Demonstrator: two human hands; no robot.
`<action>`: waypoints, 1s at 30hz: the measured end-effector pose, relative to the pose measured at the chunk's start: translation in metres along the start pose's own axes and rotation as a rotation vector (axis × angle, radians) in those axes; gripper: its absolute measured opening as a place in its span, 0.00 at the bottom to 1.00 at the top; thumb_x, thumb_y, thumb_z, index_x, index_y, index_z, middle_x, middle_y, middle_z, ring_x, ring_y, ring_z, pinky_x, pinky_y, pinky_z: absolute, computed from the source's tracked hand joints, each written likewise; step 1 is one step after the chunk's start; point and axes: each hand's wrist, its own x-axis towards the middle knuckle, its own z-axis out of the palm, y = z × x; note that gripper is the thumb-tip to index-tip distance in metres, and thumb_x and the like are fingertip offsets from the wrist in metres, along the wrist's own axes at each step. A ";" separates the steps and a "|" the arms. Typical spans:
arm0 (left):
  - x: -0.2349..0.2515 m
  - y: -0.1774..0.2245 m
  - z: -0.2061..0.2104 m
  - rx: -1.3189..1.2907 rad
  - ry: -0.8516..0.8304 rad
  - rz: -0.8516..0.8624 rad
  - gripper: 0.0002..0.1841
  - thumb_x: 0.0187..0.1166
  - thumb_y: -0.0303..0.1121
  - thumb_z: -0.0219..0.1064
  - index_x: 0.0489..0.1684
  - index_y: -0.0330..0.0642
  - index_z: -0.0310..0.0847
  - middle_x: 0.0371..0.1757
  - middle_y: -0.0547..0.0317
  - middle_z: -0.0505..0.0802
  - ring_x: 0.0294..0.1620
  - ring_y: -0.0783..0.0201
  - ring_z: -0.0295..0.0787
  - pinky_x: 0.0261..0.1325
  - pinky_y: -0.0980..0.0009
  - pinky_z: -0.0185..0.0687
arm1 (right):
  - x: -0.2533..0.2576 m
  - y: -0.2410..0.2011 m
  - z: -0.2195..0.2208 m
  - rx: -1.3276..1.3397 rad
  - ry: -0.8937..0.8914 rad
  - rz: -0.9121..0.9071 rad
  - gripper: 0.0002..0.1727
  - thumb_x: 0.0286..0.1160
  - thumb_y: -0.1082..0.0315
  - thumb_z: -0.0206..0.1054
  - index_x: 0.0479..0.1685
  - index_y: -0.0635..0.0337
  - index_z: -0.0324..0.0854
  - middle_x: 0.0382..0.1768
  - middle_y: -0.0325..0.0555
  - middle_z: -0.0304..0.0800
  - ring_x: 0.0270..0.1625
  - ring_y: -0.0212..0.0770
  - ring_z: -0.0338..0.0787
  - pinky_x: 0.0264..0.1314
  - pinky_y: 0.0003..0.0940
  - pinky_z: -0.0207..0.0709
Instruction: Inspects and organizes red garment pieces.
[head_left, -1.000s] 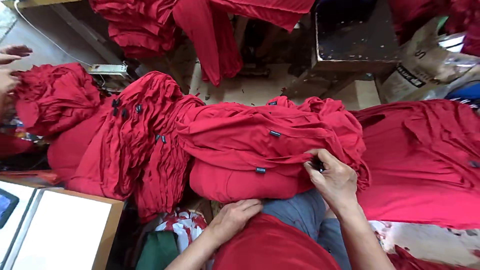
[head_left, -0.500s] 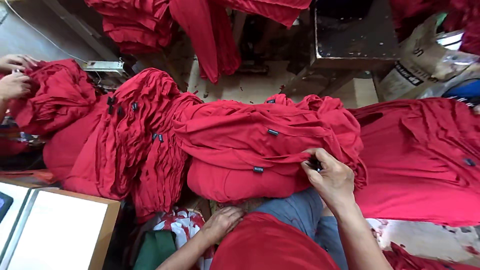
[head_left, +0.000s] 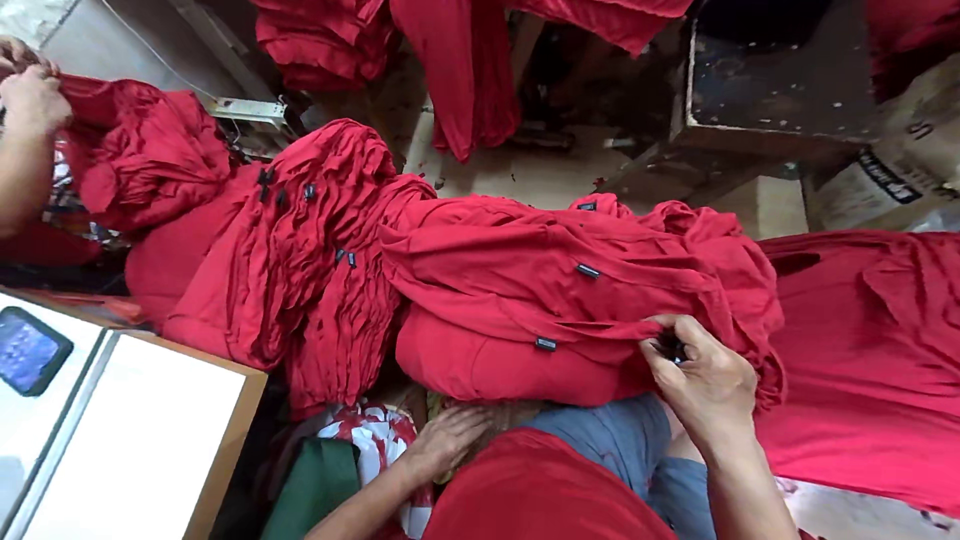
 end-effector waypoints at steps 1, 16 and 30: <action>-0.008 0.002 0.000 -0.055 0.065 -0.067 0.16 0.89 0.34 0.58 0.65 0.40 0.88 0.73 0.54 0.89 0.80 0.56 0.80 0.83 0.54 0.70 | 0.000 0.000 0.000 -0.001 -0.003 0.005 0.14 0.72 0.65 0.63 0.47 0.63 0.88 0.35 0.55 0.92 0.34 0.52 0.91 0.34 0.53 0.78; 0.054 0.052 -0.047 -1.063 0.226 -0.808 0.10 0.84 0.32 0.66 0.39 0.33 0.88 0.25 0.64 0.92 0.24 0.73 0.90 0.36 0.74 0.89 | -0.001 0.001 -0.001 -0.007 -0.030 -0.001 0.14 0.73 0.64 0.63 0.48 0.64 0.88 0.35 0.56 0.92 0.33 0.52 0.90 0.33 0.53 0.78; 0.055 0.054 -0.064 -1.538 0.552 -0.848 0.08 0.86 0.26 0.60 0.40 0.36 0.85 0.32 0.60 0.95 0.34 0.69 0.93 0.45 0.72 0.89 | 0.000 -0.002 -0.001 -0.021 -0.069 0.008 0.15 0.73 0.66 0.63 0.49 0.67 0.86 0.34 0.61 0.90 0.31 0.58 0.88 0.32 0.59 0.75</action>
